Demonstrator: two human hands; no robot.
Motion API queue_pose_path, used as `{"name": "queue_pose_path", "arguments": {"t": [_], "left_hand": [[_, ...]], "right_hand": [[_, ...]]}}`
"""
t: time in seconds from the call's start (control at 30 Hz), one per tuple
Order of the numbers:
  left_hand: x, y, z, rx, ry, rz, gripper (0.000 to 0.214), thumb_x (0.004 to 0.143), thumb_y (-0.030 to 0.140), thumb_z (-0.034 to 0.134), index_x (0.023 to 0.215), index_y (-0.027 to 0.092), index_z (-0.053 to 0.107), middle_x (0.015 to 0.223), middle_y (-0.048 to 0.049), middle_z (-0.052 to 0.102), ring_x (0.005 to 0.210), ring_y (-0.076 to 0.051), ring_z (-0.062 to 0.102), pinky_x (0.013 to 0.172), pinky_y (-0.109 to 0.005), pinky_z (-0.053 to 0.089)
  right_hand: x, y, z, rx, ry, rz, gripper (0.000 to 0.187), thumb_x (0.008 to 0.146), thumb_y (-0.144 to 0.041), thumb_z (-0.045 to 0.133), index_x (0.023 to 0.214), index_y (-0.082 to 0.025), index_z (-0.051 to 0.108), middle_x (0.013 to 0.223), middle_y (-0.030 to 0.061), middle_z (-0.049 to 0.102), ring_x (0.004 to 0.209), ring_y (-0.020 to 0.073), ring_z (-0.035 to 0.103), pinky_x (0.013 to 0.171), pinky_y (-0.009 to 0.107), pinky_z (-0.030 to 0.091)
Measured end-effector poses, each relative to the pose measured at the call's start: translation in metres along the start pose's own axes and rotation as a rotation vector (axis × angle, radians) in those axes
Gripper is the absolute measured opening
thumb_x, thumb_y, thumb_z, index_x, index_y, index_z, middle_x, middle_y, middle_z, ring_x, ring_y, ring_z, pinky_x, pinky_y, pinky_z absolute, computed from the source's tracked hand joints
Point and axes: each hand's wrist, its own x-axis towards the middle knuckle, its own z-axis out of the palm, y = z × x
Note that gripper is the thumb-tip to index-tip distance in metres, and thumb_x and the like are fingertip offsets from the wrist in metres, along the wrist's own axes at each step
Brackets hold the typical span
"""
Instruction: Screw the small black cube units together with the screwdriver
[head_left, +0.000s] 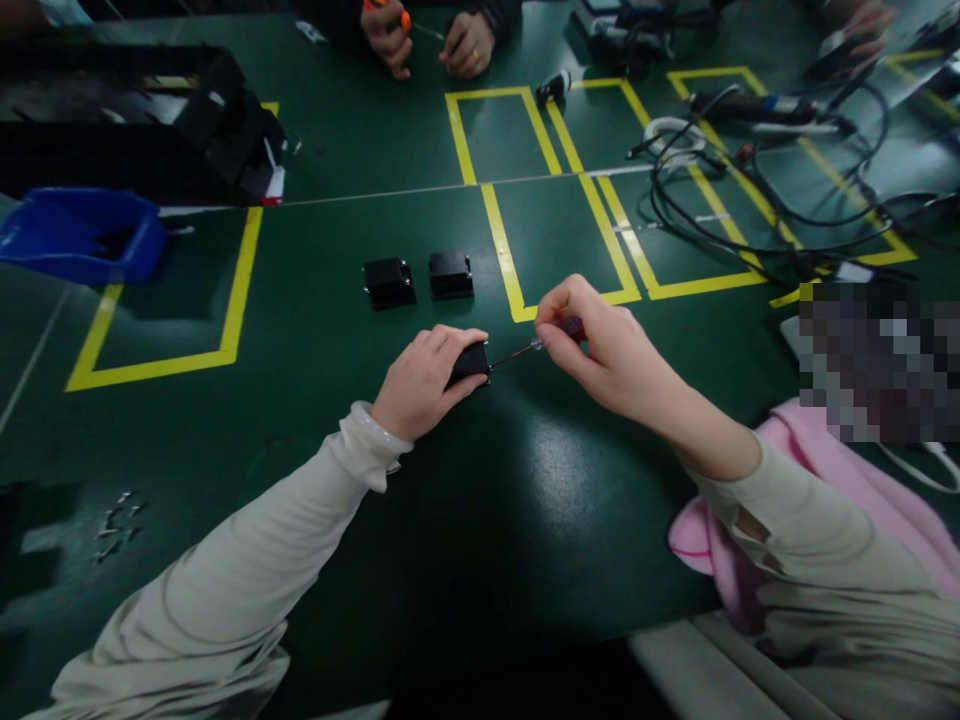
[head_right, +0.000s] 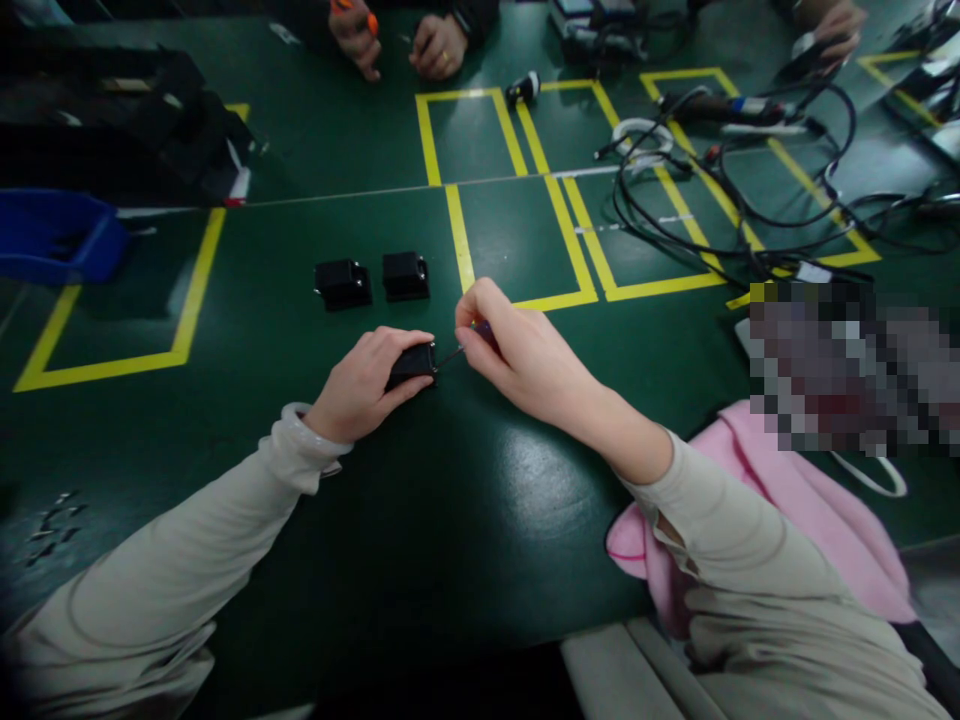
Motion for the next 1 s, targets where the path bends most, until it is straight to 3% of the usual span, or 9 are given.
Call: {"name": "queue_pose_path", "arguments": {"t": [0.17,0.4,0.63,0.83,1.0], "left_hand": [[0.0000,-0.0001,0.0000,0.006,0.002,0.004,0.043,0.096,0.035,0.058,0.134,0.018,0.049,0.124,-0.0125,0.060,0.111,-0.029,0.057,0.096,-0.045,0.048],[-0.0002,0.0003,-0.0001,0.011,0.006,0.005,0.042,0.096,0.035,0.058,0.133,0.018,0.049,0.124,-0.0122,0.060,0.109,-0.028,0.058,0.096,-0.045,0.049],[0.0002,-0.0007,0.0003,0.002,0.012,0.011,0.043,0.096,0.035,0.058,0.134,0.018,0.048,0.124,-0.0122,0.060,0.110,-0.028,0.057,0.096,-0.045,0.048],[-0.0007,-0.0005,0.0001,0.007,0.002,0.008,0.043,0.096,0.035,0.058,0.134,0.018,0.049,0.124,-0.0125,0.059,0.109,-0.029,0.057,0.096,-0.045,0.049],[-0.0004,0.0002,0.0000,0.006,0.001,0.006,0.043,0.096,0.035,0.057,0.134,0.017,0.049,0.124,-0.0125,0.060,0.109,-0.029,0.057,0.095,-0.045,0.048]], "right_hand": [[0.0002,-0.0015,-0.0003,-0.027,-0.015,-0.017,0.014,0.096,-0.022,0.052,0.084,-0.022,0.046,0.067,-0.0055,0.050,0.056,0.0088,0.048,0.054,0.024,0.035],[-0.0012,-0.0038,-0.0006,-0.048,-0.017,0.015,0.010,0.092,-0.016,0.052,0.097,-0.023,0.046,0.080,-0.0022,0.057,0.066,0.0118,0.056,0.061,0.025,0.041],[-0.0010,-0.0032,-0.0006,-0.048,-0.027,0.029,0.009,0.096,-0.025,0.052,0.089,-0.023,0.047,0.072,-0.0031,0.057,0.061,0.0116,0.055,0.057,0.025,0.038],[-0.0016,-0.0036,0.0012,-0.026,0.011,-0.004,0.010,0.092,-0.018,0.054,0.093,-0.023,0.045,0.083,-0.0017,0.057,0.066,0.0115,0.056,0.061,0.025,0.043],[-0.0017,-0.0014,0.0019,-0.064,0.000,0.004,0.009,0.095,-0.024,0.055,0.089,-0.023,0.048,0.073,-0.0034,0.055,0.061,0.0110,0.053,0.057,0.025,0.038]]}}
